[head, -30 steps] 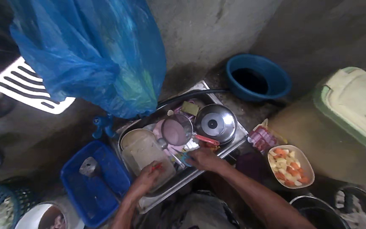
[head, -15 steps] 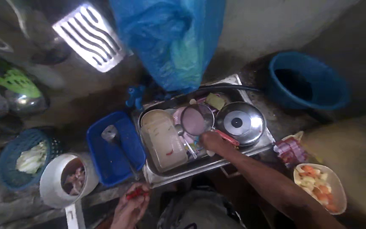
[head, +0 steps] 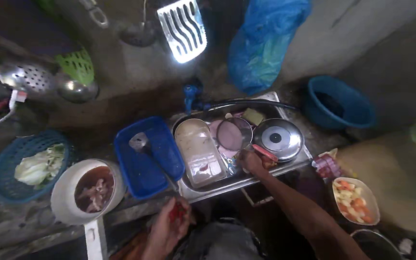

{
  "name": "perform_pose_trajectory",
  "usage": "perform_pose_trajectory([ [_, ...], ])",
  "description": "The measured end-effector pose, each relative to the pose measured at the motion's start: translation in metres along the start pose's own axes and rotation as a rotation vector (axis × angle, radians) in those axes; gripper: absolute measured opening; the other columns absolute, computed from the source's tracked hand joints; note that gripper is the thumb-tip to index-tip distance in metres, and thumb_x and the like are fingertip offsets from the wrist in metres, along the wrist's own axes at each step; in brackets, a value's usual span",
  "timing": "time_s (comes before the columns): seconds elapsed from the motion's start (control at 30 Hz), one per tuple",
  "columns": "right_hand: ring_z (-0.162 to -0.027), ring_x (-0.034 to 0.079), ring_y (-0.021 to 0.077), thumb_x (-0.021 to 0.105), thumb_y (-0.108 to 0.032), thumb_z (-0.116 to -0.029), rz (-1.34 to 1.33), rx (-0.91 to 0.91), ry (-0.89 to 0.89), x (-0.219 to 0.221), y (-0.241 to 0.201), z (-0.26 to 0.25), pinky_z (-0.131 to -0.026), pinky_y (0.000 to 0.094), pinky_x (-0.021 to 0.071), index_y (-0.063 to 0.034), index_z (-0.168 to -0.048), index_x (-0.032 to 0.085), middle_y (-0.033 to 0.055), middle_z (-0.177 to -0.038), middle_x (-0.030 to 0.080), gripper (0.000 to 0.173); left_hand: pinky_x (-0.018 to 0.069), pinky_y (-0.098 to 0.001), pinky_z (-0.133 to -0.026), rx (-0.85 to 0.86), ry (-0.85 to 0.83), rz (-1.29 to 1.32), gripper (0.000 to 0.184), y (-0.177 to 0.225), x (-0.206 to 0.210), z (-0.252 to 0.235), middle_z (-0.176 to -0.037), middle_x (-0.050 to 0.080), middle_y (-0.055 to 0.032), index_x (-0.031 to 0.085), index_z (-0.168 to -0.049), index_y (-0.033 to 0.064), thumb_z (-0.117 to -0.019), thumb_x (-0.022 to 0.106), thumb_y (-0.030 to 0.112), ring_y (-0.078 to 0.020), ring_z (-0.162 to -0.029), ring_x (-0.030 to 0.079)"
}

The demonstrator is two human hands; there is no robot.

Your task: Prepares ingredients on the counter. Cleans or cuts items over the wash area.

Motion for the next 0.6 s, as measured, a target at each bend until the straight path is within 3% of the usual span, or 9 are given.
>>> perform_pose_trajectory([
  [0.07,-0.109,0.068,0.0420,0.060,-0.036,-0.1001,0.018,-0.112,0.082,-0.003,-0.030,0.015,-0.093,0.0653,0.0509,-0.0046,-0.119,0.068,0.0214,-0.112,0.071,0.037,0.0442,-0.0168,-0.041,-0.027,0.011,0.068,0.043,0.001,-0.006,0.006,-0.073,0.064,-0.0005,0.071,-0.092,0.0139,-0.1032,0.048,0.048,-0.0034,-0.047,0.052],
  [0.13,-0.110,0.068,0.0404,0.056,-0.029,-0.1019,0.065,-0.321,0.090,0.010,-0.079,0.029,-0.094,0.0643,0.0519,-0.0064,-0.124,0.069,0.0188,-0.122,0.070,0.034,0.0453,-0.0173,-0.041,-0.051,0.020,0.142,0.038,0.001,-0.012,0.014,-0.071,0.063,-0.0006,0.071,-0.089,0.0132,-0.1037,0.047,0.039,-0.0040,-0.047,0.053],
  [0.23,-0.108,0.067,0.0462,0.054,-0.027,-0.1035,0.276,-0.498,0.022,0.050,-0.134,0.031,-0.086,0.0657,0.0532,-0.0079,-0.129,0.066,0.0245,-0.131,0.063,0.034,0.0444,-0.0176,-0.040,-0.055,0.014,0.158,0.039,0.004,-0.022,0.023,-0.070,0.063,0.0001,0.068,-0.080,0.0155,-0.1035,0.044,0.035,-0.0043,-0.047,0.054],
  [0.3,-0.111,0.065,0.0477,0.055,-0.031,-0.1043,0.407,-0.492,-0.042,0.076,-0.149,0.022,-0.088,0.0652,0.0523,-0.0082,-0.133,0.063,0.0260,-0.134,0.060,0.037,0.0438,-0.0186,-0.041,-0.044,0.004,0.167,0.040,0.007,-0.028,0.028,-0.069,0.064,0.0010,0.070,-0.077,0.0174,-0.1027,0.047,0.038,-0.0048,-0.047,0.054],
  [0.37,-0.113,0.064,0.0476,0.055,-0.026,-0.1034,0.457,-0.476,-0.101,0.092,-0.157,0.016,-0.090,0.0650,0.0514,-0.0078,-0.135,0.061,0.0262,-0.135,0.059,0.037,0.0464,-0.0198,-0.042,-0.044,-0.006,0.174,0.041,0.011,-0.034,0.034,-0.068,0.064,0.0009,0.070,-0.077,0.0180,-0.1032,0.046,0.038,-0.0057,-0.049,0.056],
  [0.47,-0.112,0.063,0.0488,0.057,-0.020,-0.1021,0.499,-0.474,-0.145,0.101,-0.160,0.017,-0.091,0.0660,0.0509,-0.0055,-0.133,0.063,0.0273,-0.134,0.059,0.034,0.0479,-0.0200,-0.045,-0.068,0.018,0.168,0.043,0.013,-0.039,0.036,-0.069,0.065,0.0009,0.069,-0.079,0.0183,-0.1036,0.039,0.034,-0.0060,-0.050,0.057],
  [0.6,-0.111,0.064,0.0479,0.049,-0.020,-0.1062,0.484,-0.488,-0.131,0.098,-0.155,0.023,-0.091,0.0653,0.0508,-0.0044,-0.126,0.066,0.0266,-0.130,0.062,0.031,0.0489,-0.0200,-0.044,-0.061,0.051,0.112,0.042,0.014,-0.038,0.028,-0.071,0.066,0.0000,0.070,-0.086,0.0176,-0.1049,0.034,0.031,-0.0059,-0.049,0.057],
])
Point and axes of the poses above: each hand's wrist, its own z-axis away from the middle knuckle, its own x-axis out of the palm, y = z × x, the point moved 7 cm from there along -z, towards the middle knuckle
